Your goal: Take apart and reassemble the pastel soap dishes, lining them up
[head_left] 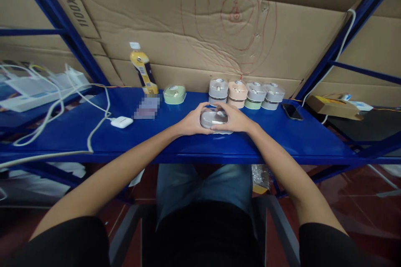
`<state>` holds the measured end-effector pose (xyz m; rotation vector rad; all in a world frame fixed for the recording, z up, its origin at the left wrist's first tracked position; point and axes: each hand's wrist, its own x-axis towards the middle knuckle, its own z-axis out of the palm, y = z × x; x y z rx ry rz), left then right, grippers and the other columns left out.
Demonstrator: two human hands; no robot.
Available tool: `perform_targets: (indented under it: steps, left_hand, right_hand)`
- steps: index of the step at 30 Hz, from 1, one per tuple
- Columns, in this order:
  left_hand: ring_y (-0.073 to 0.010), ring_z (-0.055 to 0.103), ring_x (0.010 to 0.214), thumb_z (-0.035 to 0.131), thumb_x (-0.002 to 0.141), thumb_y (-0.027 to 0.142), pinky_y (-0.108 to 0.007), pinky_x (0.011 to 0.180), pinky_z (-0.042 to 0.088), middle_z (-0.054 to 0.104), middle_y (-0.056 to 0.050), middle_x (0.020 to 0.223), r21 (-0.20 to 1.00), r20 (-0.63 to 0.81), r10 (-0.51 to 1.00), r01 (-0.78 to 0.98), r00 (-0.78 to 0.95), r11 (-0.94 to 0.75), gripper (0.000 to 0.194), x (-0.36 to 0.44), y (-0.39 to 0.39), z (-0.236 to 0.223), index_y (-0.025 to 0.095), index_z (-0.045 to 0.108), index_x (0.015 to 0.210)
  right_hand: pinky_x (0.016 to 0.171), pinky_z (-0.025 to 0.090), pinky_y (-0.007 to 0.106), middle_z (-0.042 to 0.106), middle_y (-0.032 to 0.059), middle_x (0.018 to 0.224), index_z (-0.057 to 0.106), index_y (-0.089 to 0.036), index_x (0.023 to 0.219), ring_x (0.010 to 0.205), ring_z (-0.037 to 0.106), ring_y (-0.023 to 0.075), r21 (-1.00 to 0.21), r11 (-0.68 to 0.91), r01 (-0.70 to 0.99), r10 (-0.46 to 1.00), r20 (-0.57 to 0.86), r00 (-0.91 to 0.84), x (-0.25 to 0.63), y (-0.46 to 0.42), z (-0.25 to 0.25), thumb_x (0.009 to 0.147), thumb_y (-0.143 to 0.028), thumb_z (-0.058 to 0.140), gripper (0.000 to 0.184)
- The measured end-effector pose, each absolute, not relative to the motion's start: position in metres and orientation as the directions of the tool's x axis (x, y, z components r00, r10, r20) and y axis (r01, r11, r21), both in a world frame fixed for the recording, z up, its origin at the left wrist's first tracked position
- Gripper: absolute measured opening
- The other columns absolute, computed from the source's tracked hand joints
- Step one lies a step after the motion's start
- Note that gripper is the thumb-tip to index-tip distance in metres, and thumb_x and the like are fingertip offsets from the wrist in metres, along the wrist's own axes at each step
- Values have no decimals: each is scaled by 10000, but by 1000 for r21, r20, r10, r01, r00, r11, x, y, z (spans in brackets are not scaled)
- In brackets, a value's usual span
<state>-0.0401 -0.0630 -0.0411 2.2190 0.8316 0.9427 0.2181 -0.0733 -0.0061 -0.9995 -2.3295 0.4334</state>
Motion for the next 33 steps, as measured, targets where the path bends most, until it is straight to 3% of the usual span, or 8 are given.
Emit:
perform_targets:
  steps: [3,8,13,21,26,30,33]
  left_hand:
    - [-435,655,1463,979,688,566,-610,1250,514,665,-207,1545,646,419,717,373,556,-666,1160,-43,-65,-40,244,454,1671]
    - [-391,634,1448,811,870,542,-569,1316,469,634,-141,1489,456,396,643,468,655,-757,637,-49,-70,-35,284,769,1451]
    - [-379,617,1446,774,916,561,-566,1326,468,619,-124,1462,446,414,640,468,648,-763,484,-50,-70,-35,305,860,1318]
    - [-397,629,1422,667,949,648,-603,1308,460,624,-176,1466,455,521,733,584,437,-672,548,-77,-46,-33,210,858,1217]
    - [-398,631,1404,684,904,655,-598,1300,456,655,-164,1372,470,456,819,688,347,-553,509,-98,-26,-39,219,848,1109]
    - [-413,647,1370,730,844,699,-608,1288,470,655,-144,1333,477,416,852,721,318,-503,502,-100,-21,-44,236,830,1011]
    - [-401,670,1326,766,816,721,-595,1271,490,643,-137,1309,480,414,851,717,324,-506,524,-99,-21,-45,231,817,995]
  right_hand:
    - [1185,562,568,771,158,1424,619,-233,1566,1316,738,391,-563,628,538,776,396,-491,238,-67,-1,812,-711,861,925]
    - [1181,554,617,782,136,1417,682,-252,1453,1310,728,407,-620,460,636,888,329,-322,282,-51,4,813,-604,879,756]
    - [1158,578,624,792,162,1376,674,-198,1457,1277,747,413,-654,340,676,940,222,-258,297,-41,-3,747,-552,904,826]
    - [1178,571,636,793,175,1391,687,-195,1463,1303,749,423,-636,302,710,953,190,-235,302,-37,-3,716,-543,943,863]
    - [1177,590,642,790,173,1395,759,-215,1370,1299,757,425,-608,325,724,943,153,-295,309,-34,-5,605,-471,1033,852]
    - [1129,621,661,819,147,1288,782,-225,1323,1217,785,416,-602,334,725,936,120,-331,311,-32,-8,577,-467,1059,832]
    - [1141,619,651,812,163,1323,772,-217,1352,1254,779,423,-619,321,716,937,100,-334,311,-32,-9,571,-472,1068,873]
